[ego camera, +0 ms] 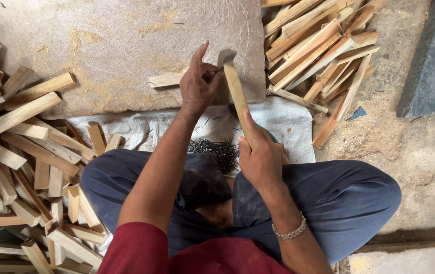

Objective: The person sits on the floor and repeatedly hammers nails into small wooden planks using a hammer. They pick up a plank, place a nail, hammer it in, and then move the finished piece aside.

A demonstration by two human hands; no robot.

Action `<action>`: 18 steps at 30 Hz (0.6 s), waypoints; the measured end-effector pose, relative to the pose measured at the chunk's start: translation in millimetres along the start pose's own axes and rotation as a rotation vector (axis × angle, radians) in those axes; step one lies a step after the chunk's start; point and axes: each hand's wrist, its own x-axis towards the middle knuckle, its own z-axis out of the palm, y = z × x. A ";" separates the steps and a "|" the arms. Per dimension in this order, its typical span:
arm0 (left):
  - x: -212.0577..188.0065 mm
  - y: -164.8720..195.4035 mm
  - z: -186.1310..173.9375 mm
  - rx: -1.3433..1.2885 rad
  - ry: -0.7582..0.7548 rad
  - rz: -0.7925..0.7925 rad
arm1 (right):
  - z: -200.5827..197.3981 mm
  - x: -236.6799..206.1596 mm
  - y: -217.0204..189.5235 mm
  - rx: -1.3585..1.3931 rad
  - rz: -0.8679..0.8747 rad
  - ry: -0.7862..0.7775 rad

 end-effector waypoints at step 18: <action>1.9 9.4 -9.9 -0.091 -0.010 -0.024 | -9.1 -0.5 -8.2 0.038 0.065 -0.064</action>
